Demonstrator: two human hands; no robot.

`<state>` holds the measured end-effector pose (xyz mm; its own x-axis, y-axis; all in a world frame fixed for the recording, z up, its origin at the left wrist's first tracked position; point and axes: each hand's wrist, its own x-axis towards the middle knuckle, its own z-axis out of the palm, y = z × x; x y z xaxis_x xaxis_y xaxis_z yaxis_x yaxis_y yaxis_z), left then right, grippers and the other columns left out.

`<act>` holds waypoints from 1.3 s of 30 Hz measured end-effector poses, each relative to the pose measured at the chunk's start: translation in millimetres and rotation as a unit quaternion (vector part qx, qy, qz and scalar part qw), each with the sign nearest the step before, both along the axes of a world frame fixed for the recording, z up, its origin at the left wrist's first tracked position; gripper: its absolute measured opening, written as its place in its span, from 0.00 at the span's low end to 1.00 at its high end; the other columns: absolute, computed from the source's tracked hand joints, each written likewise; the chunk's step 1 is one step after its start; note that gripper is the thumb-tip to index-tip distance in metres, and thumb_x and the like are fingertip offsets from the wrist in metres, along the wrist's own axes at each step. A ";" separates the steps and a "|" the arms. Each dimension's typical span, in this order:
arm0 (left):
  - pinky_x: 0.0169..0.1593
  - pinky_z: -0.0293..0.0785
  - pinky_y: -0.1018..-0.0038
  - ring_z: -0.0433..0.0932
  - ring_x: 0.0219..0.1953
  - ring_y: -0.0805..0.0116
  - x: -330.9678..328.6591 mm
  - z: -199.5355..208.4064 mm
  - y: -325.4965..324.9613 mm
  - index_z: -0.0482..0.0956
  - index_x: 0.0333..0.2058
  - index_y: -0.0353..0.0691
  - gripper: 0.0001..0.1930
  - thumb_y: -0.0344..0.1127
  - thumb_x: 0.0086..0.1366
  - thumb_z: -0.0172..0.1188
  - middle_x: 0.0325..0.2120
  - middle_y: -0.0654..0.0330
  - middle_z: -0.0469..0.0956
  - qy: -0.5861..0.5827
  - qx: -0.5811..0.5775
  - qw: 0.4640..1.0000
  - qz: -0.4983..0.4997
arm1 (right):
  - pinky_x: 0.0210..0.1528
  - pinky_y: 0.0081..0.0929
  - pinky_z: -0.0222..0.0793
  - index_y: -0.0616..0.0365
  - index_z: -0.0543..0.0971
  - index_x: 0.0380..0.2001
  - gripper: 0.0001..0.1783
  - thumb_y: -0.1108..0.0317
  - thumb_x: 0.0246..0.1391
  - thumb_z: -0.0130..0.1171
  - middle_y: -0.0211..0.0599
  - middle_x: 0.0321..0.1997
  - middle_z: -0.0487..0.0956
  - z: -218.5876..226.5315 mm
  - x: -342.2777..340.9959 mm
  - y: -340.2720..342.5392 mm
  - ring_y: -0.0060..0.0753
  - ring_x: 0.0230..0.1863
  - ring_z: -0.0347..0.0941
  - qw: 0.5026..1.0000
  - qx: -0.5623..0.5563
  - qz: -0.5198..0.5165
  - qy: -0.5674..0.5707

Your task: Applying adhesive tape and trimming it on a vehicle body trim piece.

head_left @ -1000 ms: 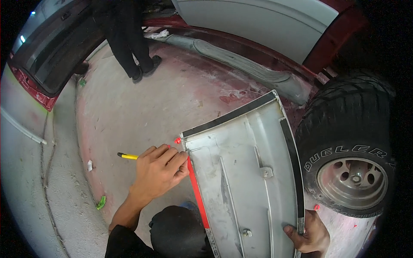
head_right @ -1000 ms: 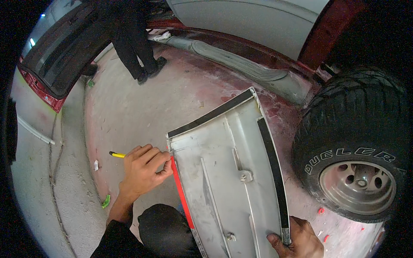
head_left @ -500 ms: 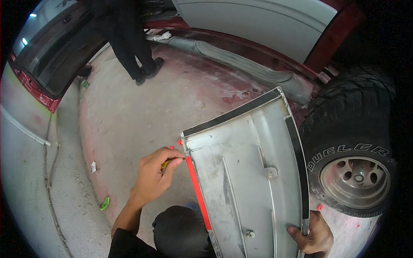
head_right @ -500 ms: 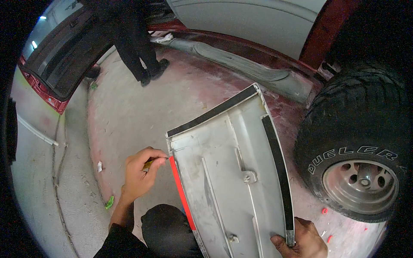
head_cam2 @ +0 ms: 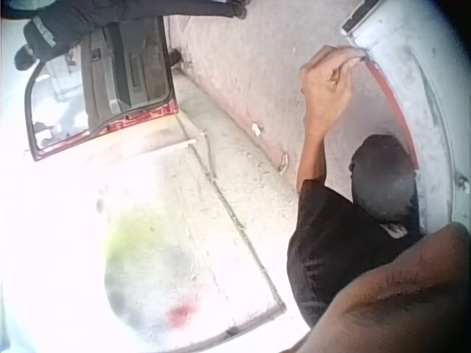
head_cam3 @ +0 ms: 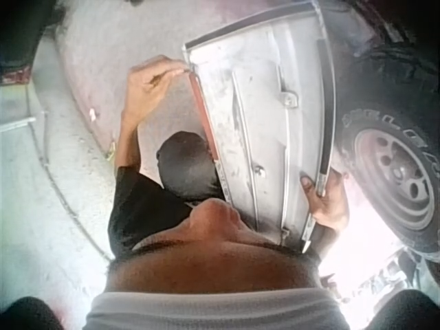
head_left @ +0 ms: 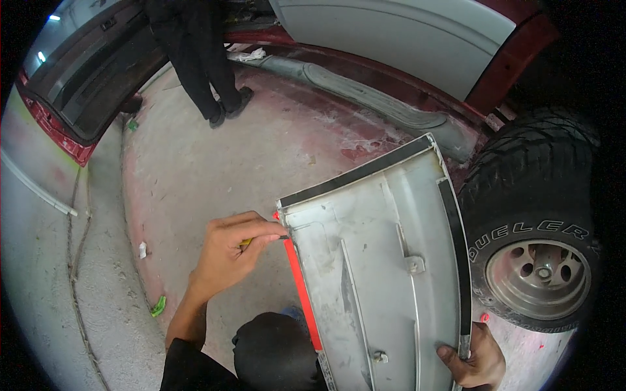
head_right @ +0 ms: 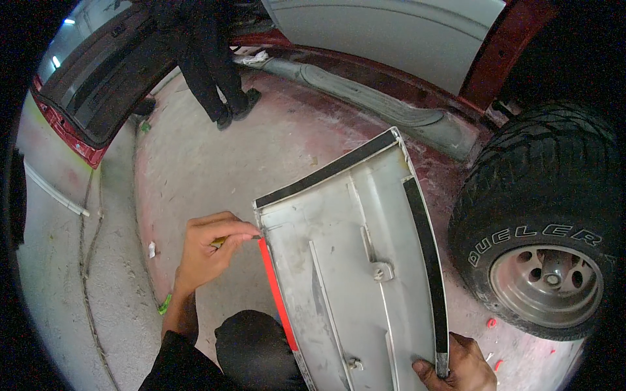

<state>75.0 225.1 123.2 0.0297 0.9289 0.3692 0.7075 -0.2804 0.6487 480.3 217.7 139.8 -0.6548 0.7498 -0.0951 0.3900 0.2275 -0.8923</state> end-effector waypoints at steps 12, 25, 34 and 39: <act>0.38 0.74 0.75 0.79 0.31 0.69 -15.1 -7.1 -1.9 0.73 0.41 0.35 0.06 0.25 0.67 0.57 0.29 0.57 0.79 -0.070 -0.093 0.992 -0.039 | 0.49 0.42 0.72 0.70 0.74 0.50 0.16 0.76 0.59 0.57 0.56 0.41 0.81 8.0 -4.9 -4.8 0.49 0.44 0.78 0.999 0.016 -0.003 -0.027; 0.39 0.75 0.73 0.80 0.33 0.66 -6.6 0.2 1.9 0.76 0.39 0.33 0.04 0.24 0.67 0.57 0.32 0.55 0.80 -0.012 -0.072 0.996 -0.048 | 0.42 0.41 0.73 0.70 0.75 0.45 0.12 0.76 0.59 0.55 0.52 0.35 0.81 3.4 -4.7 -2.9 0.45 0.38 0.79 1.000 -0.003 0.005 -0.010; 0.38 0.75 0.73 0.80 0.32 0.64 -6.6 4.7 2.9 0.78 0.38 0.34 0.03 0.24 0.66 0.57 0.31 0.54 0.80 -0.003 -0.076 0.996 -0.053 | 0.36 0.39 0.71 0.69 0.75 0.45 0.11 0.76 0.60 0.56 0.45 0.30 0.78 6.2 -8.7 -3.8 0.39 0.32 0.75 1.000 0.023 -0.006 -0.016; 0.38 0.74 0.73 0.80 0.32 0.64 -8.8 2.8 4.3 0.78 0.38 0.34 0.03 0.24 0.66 0.57 0.31 0.55 0.80 -0.004 -0.078 0.995 -0.055 | 0.38 0.40 0.72 0.68 0.75 0.46 0.12 0.76 0.59 0.57 0.47 0.32 0.79 3.0 -4.3 -4.2 0.41 0.34 0.76 1.000 -0.006 -0.006 -0.021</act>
